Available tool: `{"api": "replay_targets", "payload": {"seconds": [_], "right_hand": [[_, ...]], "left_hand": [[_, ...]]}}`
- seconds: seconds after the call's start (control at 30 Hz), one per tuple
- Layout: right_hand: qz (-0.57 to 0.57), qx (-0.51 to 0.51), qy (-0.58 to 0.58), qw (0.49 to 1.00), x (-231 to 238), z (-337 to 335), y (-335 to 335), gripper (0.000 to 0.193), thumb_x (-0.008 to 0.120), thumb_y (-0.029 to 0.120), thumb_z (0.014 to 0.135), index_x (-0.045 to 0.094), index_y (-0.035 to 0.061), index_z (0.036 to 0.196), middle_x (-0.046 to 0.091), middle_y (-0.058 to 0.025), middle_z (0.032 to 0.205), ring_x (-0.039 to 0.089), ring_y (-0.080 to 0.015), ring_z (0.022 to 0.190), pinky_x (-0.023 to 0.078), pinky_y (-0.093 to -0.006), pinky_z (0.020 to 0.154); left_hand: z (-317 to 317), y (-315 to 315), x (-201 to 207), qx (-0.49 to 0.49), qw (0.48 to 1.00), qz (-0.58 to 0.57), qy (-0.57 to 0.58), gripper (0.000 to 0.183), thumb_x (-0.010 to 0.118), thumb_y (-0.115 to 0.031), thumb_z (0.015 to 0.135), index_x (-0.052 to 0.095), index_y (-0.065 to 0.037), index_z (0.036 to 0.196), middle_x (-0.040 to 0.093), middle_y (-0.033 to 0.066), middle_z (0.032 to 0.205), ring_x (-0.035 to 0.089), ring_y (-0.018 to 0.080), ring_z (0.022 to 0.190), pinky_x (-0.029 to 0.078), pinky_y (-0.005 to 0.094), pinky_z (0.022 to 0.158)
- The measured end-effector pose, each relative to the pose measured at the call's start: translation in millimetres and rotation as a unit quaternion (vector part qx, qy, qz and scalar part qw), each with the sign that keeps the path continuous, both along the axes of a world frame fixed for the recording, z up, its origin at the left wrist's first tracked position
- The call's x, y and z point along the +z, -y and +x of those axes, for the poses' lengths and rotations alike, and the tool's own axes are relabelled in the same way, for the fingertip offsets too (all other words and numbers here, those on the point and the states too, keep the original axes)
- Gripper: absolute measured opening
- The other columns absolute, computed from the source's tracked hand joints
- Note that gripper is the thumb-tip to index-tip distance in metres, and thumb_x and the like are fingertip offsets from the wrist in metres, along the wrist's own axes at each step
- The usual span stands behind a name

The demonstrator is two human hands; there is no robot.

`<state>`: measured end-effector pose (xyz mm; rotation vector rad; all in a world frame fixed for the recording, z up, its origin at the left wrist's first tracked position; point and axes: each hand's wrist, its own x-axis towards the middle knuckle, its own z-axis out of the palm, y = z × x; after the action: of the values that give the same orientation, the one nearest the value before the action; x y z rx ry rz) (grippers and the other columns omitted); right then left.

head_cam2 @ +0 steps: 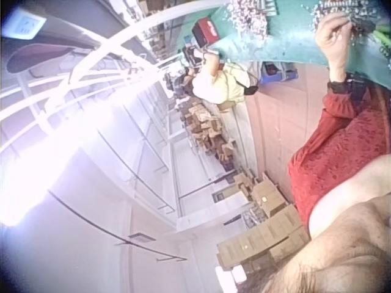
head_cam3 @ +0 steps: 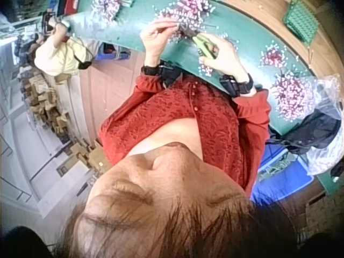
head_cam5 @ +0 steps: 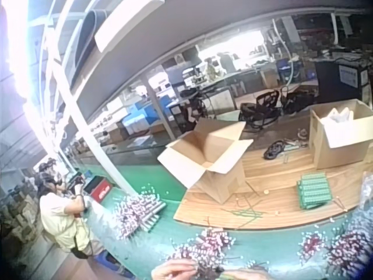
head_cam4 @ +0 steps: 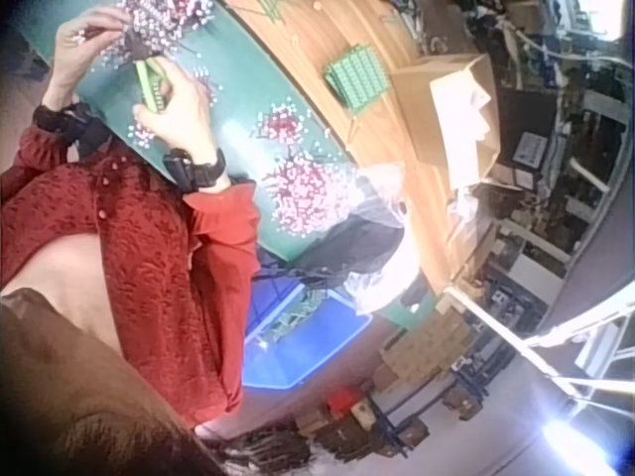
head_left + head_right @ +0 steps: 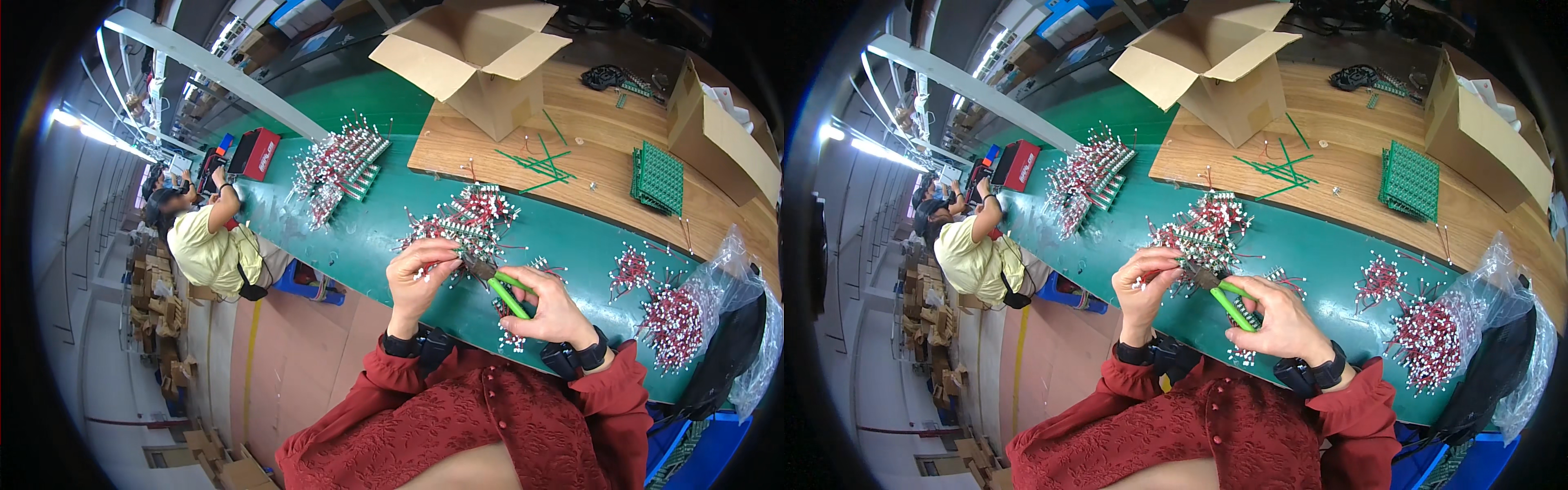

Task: The person uses green-handled pliers to trim the excess wire leads from small red and white LED components. They pick up individual LEDs from a pile on the green workbench, cut the leads, and drop the trimmed components back onto the table. The task is performed repeatedly in a factory setting.

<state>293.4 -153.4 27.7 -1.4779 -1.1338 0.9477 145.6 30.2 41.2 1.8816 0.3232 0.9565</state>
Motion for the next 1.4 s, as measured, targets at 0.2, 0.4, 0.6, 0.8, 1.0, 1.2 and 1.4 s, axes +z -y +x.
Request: {"api": "replay_targets", "payload": {"seconds": [0.2,0.4,0.6,0.8,1.0,1.2,1.4], "right_hand": [[0.015,0.055,-0.231,0.971,-4.8,-2.5,2.0,0.061,0.075,0.012,0.071,0.051,-0.0019,0.126,0.054,0.0004,0.093,0.051,-0.0094,0.079,0.043,-0.0215,0.072],[0.043,0.113,-0.395,0.911,5.5,3.6,2.6,0.057,0.072,0.015,0.071,0.053,0.0013,0.124,0.048,0.0022,0.081,0.050,-0.0101,0.073,0.043,-0.0261,0.066],[-0.004,-0.145,0.289,0.946,10.7,-0.2,-0.1,0.061,0.071,0.019,0.062,0.056,0.0087,0.120,0.052,-0.0095,0.087,0.058,-0.0287,0.079,0.048,-0.0391,0.067],[-0.008,-0.113,0.117,0.987,19.9,4.0,1.9,0.060,0.072,0.023,0.063,0.057,0.0104,0.120,0.054,-0.0083,0.084,0.059,-0.0276,0.077,0.049,-0.0390,0.068],[0.002,-0.103,0.190,0.976,19.1,-2.7,0.3,0.060,0.072,0.023,0.063,0.056,0.0112,0.120,0.055,-0.0075,0.083,0.060,-0.0276,0.076,0.049,-0.0391,0.067],[0.007,-0.130,0.286,0.949,11.1,-8.8,0.2,0.058,0.071,0.023,0.063,0.056,0.0114,0.118,0.054,-0.0086,0.088,0.059,-0.0301,0.079,0.049,-0.0409,0.071],[-0.021,-0.118,0.160,0.980,12.6,-3.8,1.8,0.063,0.073,0.021,0.060,0.055,0.0105,0.120,0.051,-0.0075,0.082,0.057,-0.0242,0.074,0.047,-0.0358,0.067]], "left_hand": [[-3.8,2.0,-8.0,-0.043,0.990,-0.126,0.044,0.015,0.070,0.010,0.070,0.066,-0.001,0.080,0.068,0.0141,0.093,0.065,0.0230,0.086,0.051,0.0323,0.076],[5.4,3.9,-18.2,-0.127,0.843,-0.462,0.246,0.009,0.063,0.003,0.083,0.063,-0.001,0.090,0.063,0.0126,0.098,0.062,0.0227,0.089,0.051,0.0359,0.086],[-5.8,-2.9,-12.2,0.016,0.895,-0.417,0.158,0.011,0.063,0.002,0.085,0.063,-0.003,0.094,0.064,0.0131,0.102,0.064,0.0226,0.091,0.053,0.0374,0.089],[-1.6,1.8,-17.3,0.000,0.938,-0.320,0.136,0.014,0.063,0.008,0.080,0.063,0.001,0.093,0.063,0.0161,0.103,0.064,0.0258,0.092,0.051,0.0361,0.088],[8.0,9.7,-14.5,0.051,0.985,-0.149,0.066,0.018,0.065,0.015,0.074,0.065,0.002,0.086,0.064,0.0142,0.099,0.062,0.0235,0.093,0.049,0.0334,0.084],[8.0,5.7,-13.7,0.148,0.979,-0.136,0.037,0.014,0.063,0.011,0.079,0.065,0.003,0.091,0.064,0.0117,0.099,0.062,0.0179,0.091,0.051,0.0287,0.079],[-1.5,-4.0,-14.9,0.171,0.946,-0.257,0.102,0.011,0.066,0.005,0.081,0.067,0.002,0.091,0.065,0.0099,0.099,0.060,0.0148,0.092,0.049,0.0266,0.081]]}}
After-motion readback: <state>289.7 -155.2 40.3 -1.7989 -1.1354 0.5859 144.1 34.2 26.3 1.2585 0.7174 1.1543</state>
